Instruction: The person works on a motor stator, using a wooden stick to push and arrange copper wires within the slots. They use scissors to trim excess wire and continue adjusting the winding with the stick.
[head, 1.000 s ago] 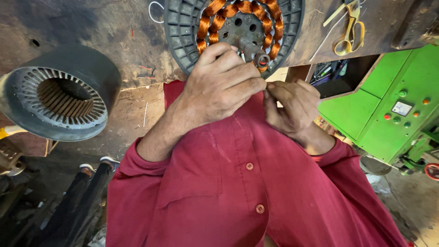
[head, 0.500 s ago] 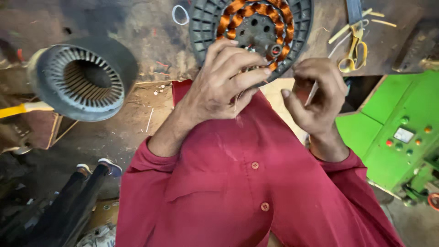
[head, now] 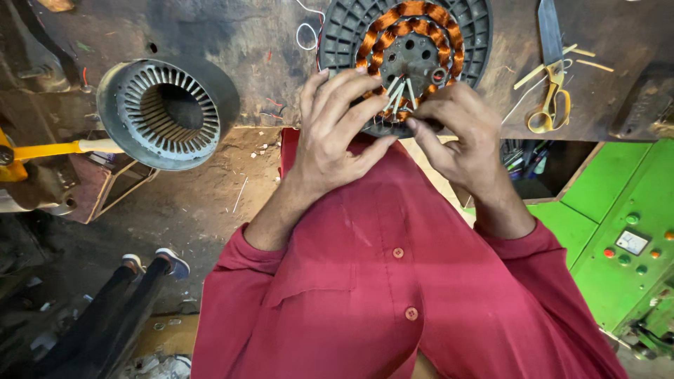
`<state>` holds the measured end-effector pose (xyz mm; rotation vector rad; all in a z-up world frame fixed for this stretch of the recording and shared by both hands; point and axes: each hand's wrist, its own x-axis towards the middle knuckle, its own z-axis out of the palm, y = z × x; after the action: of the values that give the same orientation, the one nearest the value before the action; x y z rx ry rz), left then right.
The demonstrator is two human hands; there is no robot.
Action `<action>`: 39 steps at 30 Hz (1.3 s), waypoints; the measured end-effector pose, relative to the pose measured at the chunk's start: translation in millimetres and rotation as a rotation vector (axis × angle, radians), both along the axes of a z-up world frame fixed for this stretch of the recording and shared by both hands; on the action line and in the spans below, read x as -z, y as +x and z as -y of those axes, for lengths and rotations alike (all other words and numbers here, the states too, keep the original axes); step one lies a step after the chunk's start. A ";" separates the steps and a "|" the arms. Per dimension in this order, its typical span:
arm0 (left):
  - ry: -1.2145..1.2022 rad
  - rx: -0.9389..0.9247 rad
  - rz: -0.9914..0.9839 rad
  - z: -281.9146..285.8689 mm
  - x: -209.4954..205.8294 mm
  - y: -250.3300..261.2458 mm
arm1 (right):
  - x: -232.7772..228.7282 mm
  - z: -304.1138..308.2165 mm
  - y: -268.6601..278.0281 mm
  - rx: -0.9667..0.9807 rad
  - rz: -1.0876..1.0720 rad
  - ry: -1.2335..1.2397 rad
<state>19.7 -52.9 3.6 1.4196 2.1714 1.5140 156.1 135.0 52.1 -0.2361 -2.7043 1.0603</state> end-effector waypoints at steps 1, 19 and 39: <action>0.005 0.000 0.000 -0.8 -1.3 0.6 | 1.8 0.0 1.2 0.015 -0.023 0.000; 0.125 0.070 -0.067 -17.2 -6.3 -11.6 | 27.8 -11.0 18.4 0.127 -0.231 -0.841; 0.191 0.179 -0.023 -49.1 11.0 -3.4 | 45.7 -17.4 25.2 0.236 -0.087 -0.743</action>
<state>16.3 -3.8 -7.3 1.6466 1.8942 1.6824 181.3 152.4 6.4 -0.5901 -2.0241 1.8842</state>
